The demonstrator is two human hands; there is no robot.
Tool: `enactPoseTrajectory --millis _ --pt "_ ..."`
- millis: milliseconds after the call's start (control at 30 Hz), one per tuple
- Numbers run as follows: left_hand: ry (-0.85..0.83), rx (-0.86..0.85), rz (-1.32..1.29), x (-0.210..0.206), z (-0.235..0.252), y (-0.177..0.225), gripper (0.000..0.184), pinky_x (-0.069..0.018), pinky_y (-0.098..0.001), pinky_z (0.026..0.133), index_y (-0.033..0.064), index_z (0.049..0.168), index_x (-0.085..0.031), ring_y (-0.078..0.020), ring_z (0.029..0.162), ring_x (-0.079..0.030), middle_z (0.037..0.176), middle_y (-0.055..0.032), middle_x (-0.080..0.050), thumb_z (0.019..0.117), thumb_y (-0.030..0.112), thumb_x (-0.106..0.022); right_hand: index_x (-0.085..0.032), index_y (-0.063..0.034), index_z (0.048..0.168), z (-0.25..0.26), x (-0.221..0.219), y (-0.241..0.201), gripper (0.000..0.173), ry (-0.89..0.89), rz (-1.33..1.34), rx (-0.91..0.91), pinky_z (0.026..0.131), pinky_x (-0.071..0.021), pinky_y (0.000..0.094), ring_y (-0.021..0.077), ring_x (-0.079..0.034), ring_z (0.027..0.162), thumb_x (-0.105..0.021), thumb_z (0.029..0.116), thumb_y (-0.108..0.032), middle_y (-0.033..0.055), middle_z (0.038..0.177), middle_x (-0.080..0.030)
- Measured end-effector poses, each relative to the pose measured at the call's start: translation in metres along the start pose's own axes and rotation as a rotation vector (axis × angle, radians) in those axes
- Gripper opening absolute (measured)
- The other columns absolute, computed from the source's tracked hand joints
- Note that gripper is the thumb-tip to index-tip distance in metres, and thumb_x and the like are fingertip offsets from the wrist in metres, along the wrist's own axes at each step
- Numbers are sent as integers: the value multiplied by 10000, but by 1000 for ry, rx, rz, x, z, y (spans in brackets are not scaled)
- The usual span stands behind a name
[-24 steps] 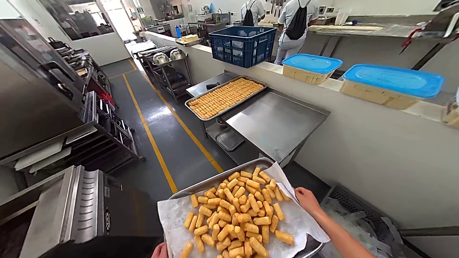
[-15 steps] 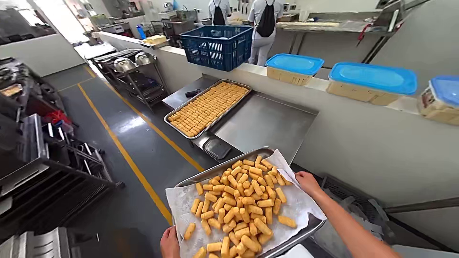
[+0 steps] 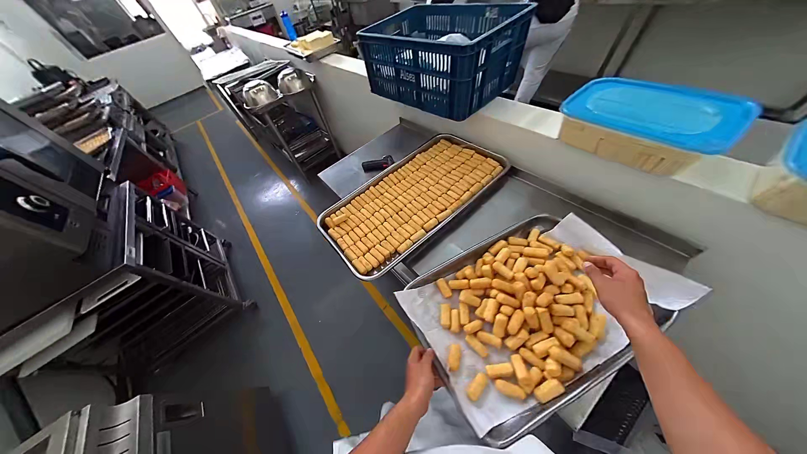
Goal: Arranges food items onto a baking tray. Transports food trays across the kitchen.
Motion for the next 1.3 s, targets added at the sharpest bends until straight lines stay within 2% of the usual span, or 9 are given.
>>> enactPoseTrajectory --millis 200,300,500,633,767,867,1067,1200,1300 --pt "-288 -90 81 -50 27 67 409 -605 -423 831 -38 1440 -458 -267 988 -710 1200 -212 -668 1051 77 -506 -662 25 1188 -24 -61 -18 248 -102 233 45 912 -575 481 260 -711 983 -581 1049 -164 172 1102 -723" --pt "-234 -365 333 1 50 157 317 -606 -387 832 -61 1306 -591 -214 912 -714 1057 -162 -711 1033 84 -521 -668 23 1139 -49 -85 0 249 -124 323 1 830 -619 364 176 -729 880 -561 1023 -169 105 989 -739" --pt "128 -576 762 154 155 331 321 -537 -543 990 -29 1299 -628 -339 1085 -690 1178 -225 -699 1045 160 -574 -678 -10 1078 -93 -140 -11 231 -155 383 -98 749 -617 248 93 -729 787 -546 986 -175 18 887 -752" --pt "118 -570 1059 192 244 400 393 -486 -617 1037 -19 1340 -614 -411 1177 -646 1254 -253 -668 1014 201 -632 -677 -4 1092 -88 -177 -45 251 -61 352 -96 762 -616 243 79 -727 796 -551 991 -197 10 894 -750" --pt "-6 -531 1361 195 323 413 508 -457 -689 1027 7 1351 -619 -467 1229 -603 1285 -278 -644 948 297 -727 -666 6 1106 -89 -207 -92 228 132 374 -135 754 -628 255 96 -735 793 -554 1007 -166 27 899 -751" --pt "-172 -533 1505 192 352 414 378 -478 -670 1012 18 1290 -660 -443 1208 -622 1258 -252 -662 985 241 -659 -671 -9 1110 -94 -238 -137 234 182 354 -163 771 -631 253 96 -739 812 -548 1002 -176 17 909 -753" --pt "-718 -705 1705 207 342 429 267 -498 -579 1021 53 1226 -722 -355 1162 -647 1189 -187 -691 991 167 -667 -667 -15 1121 -109 -295 -174 232 190 309 -216 794 -622 241 78 -733 837 -559 1005 -185 9 930 -750" --pt "-826 -736 1985 212 353 415 249 -457 -579 1049 160 1204 -753 -348 1262 -575 1259 -138 -667 971 134 -670 -654 1 1144 -113 -320 -195 246 211 263 -244 805 -614 238 68 -725 844 -550 1012 -178 20 942 -739" --pt "-894 -757 2022 201 355 406 234 -476 -554 1043 134 1158 -759 -363 1239 -580 1221 -161 -664 945 79 -681 -654 -10 1135 -123 -328 -213 204 251 285 -267 810 -618 237 65 -729 852 -561 1010 -141 11 952 -742"
Point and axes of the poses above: each hand's wrist, its own z-axis towards the middle knuckle, its own x-axis out of the back of the hand, y = z × x, the point moved 10 cm from there along z, towards the middle knuckle
